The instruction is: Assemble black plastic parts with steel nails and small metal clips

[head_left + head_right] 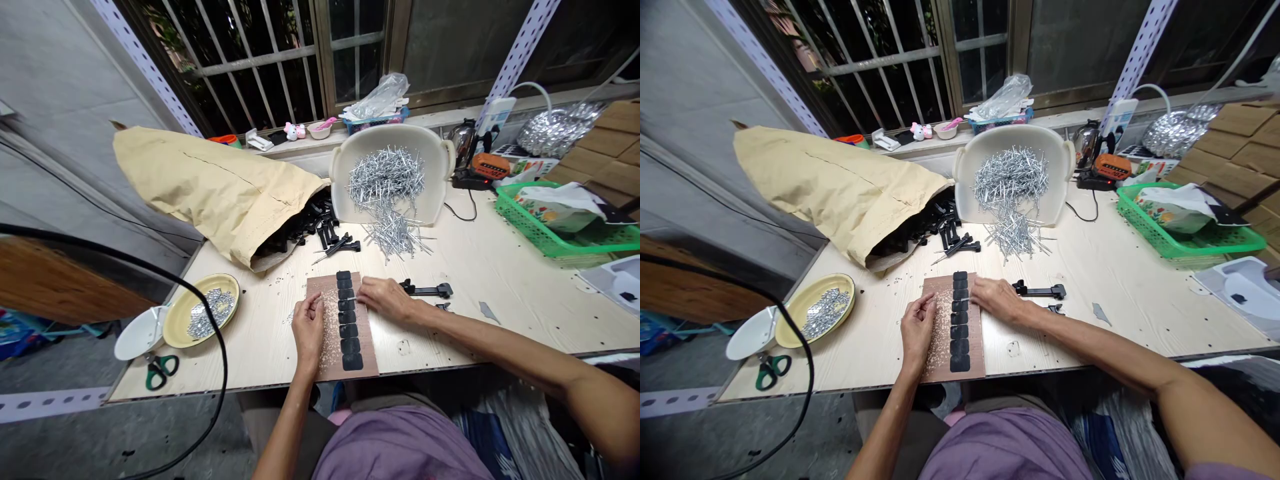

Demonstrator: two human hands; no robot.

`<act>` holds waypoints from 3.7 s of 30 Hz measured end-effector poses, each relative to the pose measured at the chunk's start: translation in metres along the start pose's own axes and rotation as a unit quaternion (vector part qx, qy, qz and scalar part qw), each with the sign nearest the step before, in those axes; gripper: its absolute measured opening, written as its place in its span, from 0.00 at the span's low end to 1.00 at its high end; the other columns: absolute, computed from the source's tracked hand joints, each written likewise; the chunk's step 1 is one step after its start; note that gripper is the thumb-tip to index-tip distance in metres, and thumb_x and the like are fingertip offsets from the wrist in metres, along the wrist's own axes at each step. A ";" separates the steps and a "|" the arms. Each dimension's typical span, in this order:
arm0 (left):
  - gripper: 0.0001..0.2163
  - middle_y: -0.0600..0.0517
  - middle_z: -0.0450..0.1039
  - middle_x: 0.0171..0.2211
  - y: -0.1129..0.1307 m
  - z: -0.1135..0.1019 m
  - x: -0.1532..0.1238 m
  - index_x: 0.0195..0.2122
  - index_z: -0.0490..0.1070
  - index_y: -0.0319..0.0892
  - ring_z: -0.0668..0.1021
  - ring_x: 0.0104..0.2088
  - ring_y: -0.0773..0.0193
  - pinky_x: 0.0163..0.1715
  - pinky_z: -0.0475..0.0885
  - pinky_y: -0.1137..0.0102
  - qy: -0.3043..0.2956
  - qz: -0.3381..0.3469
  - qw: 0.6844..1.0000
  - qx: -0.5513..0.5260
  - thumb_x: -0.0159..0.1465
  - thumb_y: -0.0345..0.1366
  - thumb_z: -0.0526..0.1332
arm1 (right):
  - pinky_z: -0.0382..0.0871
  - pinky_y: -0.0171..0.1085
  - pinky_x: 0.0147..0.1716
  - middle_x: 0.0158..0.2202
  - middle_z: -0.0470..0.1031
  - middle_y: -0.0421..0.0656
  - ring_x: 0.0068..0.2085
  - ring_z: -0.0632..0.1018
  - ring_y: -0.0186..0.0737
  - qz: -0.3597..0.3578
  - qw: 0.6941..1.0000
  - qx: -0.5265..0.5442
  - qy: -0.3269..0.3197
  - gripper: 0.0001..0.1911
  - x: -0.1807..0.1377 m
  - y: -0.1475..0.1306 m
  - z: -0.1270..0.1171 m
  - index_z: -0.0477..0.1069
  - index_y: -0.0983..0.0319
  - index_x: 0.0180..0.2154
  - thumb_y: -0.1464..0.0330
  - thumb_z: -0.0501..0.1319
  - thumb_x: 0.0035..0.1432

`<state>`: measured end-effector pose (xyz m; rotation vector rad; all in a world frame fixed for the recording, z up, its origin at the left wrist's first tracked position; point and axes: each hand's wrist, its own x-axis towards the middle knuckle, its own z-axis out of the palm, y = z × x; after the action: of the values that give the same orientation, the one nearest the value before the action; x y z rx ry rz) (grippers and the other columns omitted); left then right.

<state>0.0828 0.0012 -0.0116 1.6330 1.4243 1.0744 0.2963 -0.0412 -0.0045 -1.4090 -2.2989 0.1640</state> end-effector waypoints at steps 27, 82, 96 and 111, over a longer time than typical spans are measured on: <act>0.15 0.50 0.67 0.33 0.006 0.005 -0.003 0.44 0.73 0.42 0.71 0.30 0.66 0.34 0.69 0.70 0.030 0.025 0.998 0.040 0.61 0.42 0.56 | 0.50 0.29 0.20 0.27 0.65 0.40 0.26 0.63 0.29 -0.082 0.996 0.004 -0.013 0.15 0.007 0.001 0.002 0.66 0.64 0.29 0.67 0.47 0.66; 0.13 0.48 0.69 0.35 -0.041 -0.084 0.031 0.43 0.72 0.43 0.74 0.35 0.60 0.35 0.67 0.68 0.047 0.074 0.964 0.251 0.64 0.35 0.51 | 0.57 0.41 0.39 0.34 0.70 0.48 0.37 0.66 0.42 -0.137 0.971 -0.196 -0.008 0.11 0.148 0.068 0.033 0.72 0.63 0.37 0.73 0.51 0.62; 0.11 0.48 0.68 0.36 -0.074 -0.091 0.087 0.36 0.70 0.42 0.71 0.28 0.63 0.23 0.57 0.71 -0.108 0.151 0.894 0.409 0.65 0.30 0.47 | 0.71 0.37 0.41 0.41 0.74 0.45 0.40 0.75 0.39 0.037 0.983 -0.101 0.148 0.14 0.041 0.023 -0.028 0.69 0.59 0.48 0.70 0.56 0.61; 0.13 0.49 0.73 0.28 0.033 -0.066 0.033 0.30 0.71 0.34 0.72 0.22 0.73 0.22 0.68 0.77 -0.140 -0.185 0.897 -0.376 0.50 0.40 0.67 | 0.71 0.34 0.38 0.39 0.71 0.44 0.39 0.74 0.35 0.070 0.986 0.073 0.135 0.17 0.056 -0.106 -0.029 0.68 0.57 0.51 0.72 0.51 0.63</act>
<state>0.0369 0.0281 0.0495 0.8668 0.8996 0.9457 0.2003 -0.0467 0.0726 -1.4216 -1.9316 0.1703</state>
